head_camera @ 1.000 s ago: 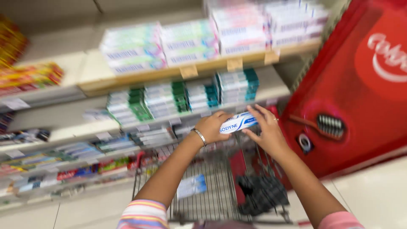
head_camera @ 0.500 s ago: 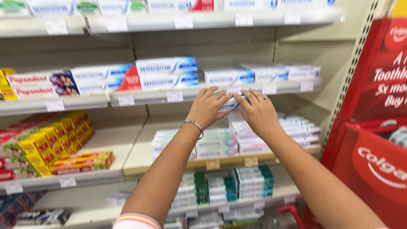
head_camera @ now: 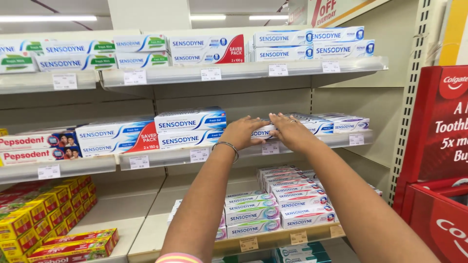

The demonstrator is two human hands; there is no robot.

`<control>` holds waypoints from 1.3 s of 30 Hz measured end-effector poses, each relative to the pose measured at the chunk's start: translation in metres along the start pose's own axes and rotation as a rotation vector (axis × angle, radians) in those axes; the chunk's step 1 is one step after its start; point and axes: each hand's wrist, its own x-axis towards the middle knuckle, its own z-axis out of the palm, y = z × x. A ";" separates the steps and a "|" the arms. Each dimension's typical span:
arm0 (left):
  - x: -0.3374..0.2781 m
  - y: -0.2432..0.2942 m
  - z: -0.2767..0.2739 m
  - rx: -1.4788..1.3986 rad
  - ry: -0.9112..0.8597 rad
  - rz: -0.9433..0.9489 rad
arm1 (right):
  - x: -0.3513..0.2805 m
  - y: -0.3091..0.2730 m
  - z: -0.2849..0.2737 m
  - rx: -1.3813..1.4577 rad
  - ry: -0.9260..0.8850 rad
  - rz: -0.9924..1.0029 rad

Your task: Selecting and organizing toothpaste boxes in a shopping cart and on a store shelf.

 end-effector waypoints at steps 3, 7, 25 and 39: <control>-0.006 0.006 -0.004 -0.165 -0.076 -0.047 | 0.010 0.030 0.028 0.050 -0.089 0.002; -0.005 0.007 0.002 -0.207 -0.016 -0.088 | 0.003 -0.008 -0.008 0.073 -0.162 0.149; 0.001 -0.006 0.033 -0.199 0.109 -0.148 | 0.014 0.004 0.011 0.098 -0.163 0.141; 0.008 0.003 0.015 0.117 0.253 0.021 | 0.004 0.002 0.013 -0.128 0.040 -0.057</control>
